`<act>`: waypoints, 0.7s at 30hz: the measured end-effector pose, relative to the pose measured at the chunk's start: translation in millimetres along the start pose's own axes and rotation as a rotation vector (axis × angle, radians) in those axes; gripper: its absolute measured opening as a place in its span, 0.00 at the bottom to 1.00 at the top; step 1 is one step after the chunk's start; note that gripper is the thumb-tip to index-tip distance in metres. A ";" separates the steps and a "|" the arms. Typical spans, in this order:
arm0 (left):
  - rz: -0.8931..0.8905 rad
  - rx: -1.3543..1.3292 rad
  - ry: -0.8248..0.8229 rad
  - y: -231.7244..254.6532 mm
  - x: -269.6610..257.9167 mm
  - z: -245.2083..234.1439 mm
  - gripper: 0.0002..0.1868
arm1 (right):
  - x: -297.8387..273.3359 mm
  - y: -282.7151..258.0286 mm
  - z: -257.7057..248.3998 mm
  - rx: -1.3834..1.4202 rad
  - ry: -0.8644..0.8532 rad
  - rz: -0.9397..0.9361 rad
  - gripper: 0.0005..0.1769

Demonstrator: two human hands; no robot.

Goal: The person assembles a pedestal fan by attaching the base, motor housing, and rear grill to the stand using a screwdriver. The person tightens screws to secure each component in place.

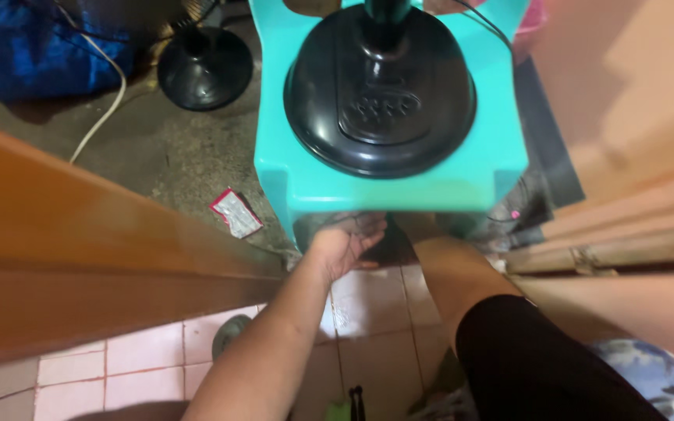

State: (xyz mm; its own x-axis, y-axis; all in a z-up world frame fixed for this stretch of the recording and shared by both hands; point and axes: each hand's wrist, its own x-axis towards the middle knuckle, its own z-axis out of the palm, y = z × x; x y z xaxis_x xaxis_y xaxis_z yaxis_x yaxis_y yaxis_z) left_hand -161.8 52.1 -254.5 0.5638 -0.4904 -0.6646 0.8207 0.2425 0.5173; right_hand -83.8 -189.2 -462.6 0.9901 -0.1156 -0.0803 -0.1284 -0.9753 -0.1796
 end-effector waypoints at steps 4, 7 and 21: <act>0.214 -0.162 -0.112 4.3 -10.1 7.7 0.19 | 28.8 -9.2 -1.1 -0.013 0.025 0.065 0.20; 0.225 -0.198 -0.074 -3.2 -6.5 7.3 0.20 | 2.8 -4.1 -0.4 0.003 0.024 0.057 0.21; 0.364 0.787 -0.184 31.4 -114.1 25.1 0.16 | -209.8 -79.5 -234.6 0.391 -0.363 -0.303 0.25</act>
State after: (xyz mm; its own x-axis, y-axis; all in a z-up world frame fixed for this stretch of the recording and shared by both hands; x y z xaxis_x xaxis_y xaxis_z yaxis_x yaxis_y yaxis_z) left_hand -202.7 94.6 -148.9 0.6983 -0.6381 -0.3244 0.2536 -0.2032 0.9457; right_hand -267.8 -131.6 -201.5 0.9118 0.2949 -0.2856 0.0763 -0.8054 -0.5878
